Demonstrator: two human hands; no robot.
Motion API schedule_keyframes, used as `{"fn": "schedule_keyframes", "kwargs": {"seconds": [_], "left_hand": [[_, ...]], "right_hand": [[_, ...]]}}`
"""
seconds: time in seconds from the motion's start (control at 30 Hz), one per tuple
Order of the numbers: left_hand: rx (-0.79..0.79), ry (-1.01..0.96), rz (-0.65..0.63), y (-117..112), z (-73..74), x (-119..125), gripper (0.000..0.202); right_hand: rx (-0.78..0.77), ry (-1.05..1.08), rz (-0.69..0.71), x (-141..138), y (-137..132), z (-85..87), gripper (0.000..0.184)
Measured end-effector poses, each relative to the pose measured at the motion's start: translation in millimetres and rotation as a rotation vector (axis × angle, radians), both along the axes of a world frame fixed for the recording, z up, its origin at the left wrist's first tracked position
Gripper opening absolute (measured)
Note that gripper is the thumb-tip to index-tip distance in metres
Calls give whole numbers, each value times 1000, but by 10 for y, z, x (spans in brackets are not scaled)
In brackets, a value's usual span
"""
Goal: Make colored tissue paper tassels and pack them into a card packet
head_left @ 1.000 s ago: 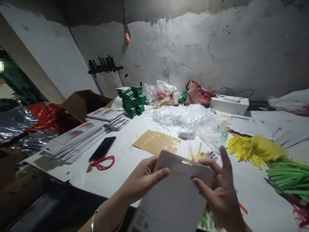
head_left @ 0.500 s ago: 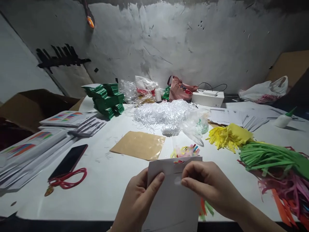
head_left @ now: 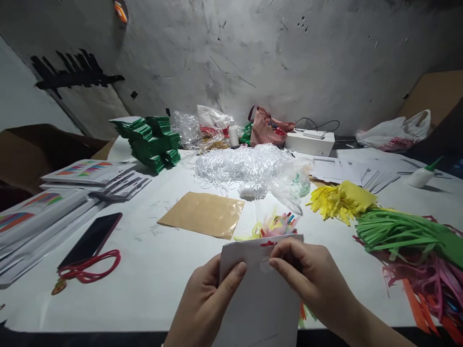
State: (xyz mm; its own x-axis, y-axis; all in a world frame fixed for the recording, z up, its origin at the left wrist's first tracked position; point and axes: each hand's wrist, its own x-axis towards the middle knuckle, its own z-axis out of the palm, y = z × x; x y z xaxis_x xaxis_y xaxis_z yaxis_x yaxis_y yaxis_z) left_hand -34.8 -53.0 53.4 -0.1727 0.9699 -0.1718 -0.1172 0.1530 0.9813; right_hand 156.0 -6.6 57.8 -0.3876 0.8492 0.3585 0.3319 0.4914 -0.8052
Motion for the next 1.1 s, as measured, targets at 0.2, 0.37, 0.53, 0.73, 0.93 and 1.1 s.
{"fn": "schedule_keyframes", "kwargs": {"seconds": [0.2,0.37,0.53,0.73,0.93,1.1], "left_hand": [[-53,-142,-20,0,7,22,39],[-85,-200,1,13,10,31,44],[-78,-208,-10,2,-14,35,42],[-69,-199,-17,11,-31,26,41],[-72,-241,-10,42,-49,9,46],[-117,-285,-22,58,-96,24,44]], "right_hand": [[241,-18,-84,-52,-48,-163,8],[578,-122,-373,-58,-53,-271,23],[624,-214,-463,-50,31,-255,68],[299,90,-171,-58,89,-201,12],[292,43,-320,-51,73,-349,60],[175,13,-304,-49,62,-408,94]]}}
